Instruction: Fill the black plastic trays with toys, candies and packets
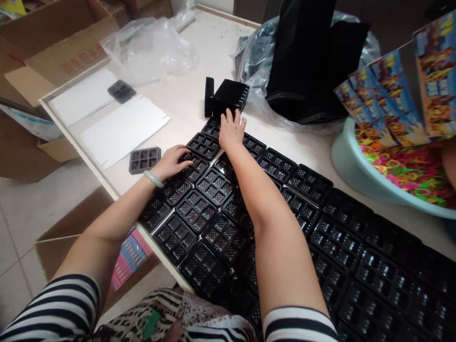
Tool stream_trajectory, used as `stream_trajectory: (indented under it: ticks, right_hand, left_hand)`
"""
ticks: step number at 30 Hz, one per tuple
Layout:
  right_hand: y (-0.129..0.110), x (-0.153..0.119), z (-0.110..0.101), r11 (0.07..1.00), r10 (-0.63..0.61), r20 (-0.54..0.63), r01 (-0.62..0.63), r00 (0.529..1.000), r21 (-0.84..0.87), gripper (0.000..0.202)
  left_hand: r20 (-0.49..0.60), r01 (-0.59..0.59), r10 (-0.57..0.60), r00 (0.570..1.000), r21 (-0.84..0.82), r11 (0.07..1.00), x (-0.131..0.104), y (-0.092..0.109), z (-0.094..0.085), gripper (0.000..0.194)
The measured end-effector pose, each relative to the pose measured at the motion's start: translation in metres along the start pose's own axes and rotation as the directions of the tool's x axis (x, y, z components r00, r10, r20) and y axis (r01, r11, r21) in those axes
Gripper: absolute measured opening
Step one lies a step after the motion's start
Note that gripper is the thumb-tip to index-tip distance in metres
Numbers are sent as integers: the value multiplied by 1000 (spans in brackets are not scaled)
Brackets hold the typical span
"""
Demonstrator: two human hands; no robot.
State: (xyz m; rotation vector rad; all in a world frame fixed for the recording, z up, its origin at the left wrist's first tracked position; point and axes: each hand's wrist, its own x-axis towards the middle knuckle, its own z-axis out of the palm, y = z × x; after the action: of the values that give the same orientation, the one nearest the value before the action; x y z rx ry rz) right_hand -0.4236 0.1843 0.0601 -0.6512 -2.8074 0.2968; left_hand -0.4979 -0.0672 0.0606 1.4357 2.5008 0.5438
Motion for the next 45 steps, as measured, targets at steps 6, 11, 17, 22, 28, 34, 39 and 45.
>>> stream_trajectory:
  ticks: [6, 11, 17, 22, 28, 34, 39, 45]
  right_hand:
    - [27, 27, 2, 999, -45, 134, 48, 990, -21, 63]
    - [19, 33, -9, 998, -1, 235, 17, 972, -66, 65]
    - [12, 16, -10, 999, -37, 197, 42, 980, -25, 52]
    - [12, -22, -5, 990, -143, 190, 143, 971, 15, 44]
    - [11, -46, -5, 988, -146, 217, 154, 965, -22, 47]
    - [14, -50, -7, 993, -112, 243, 117, 963, -6, 51]
    - [19, -51, -8, 992, -123, 262, 120, 957, 26, 55]
    - [19, -55, -6, 994, -111, 256, 106, 960, 33, 56]
  left_hand:
    - [11, -5, 6, 1000, -36, 999, 13, 1, -1, 40]
    - [30, -2, 3, 1000, -12, 1000, 24, 0, 1, 42]
    - [44, -35, 37, 998, -39, 999, 37, -5, 7, 39]
    - [80, -40, 49, 996, -111, 993, 40, -8, 12, 41]
    - [66, -51, 65, 996, -189, 981, 40, -8, 14, 39]
    - [88, -23, 44, 995, -222, 975, 38, -2, 9, 43]
    - [58, 165, -155, 986, -340, 926, 15, 1, -14, 46]
    - [136, 256, -217, 967, -542, 800, -15, 2, -20, 51]
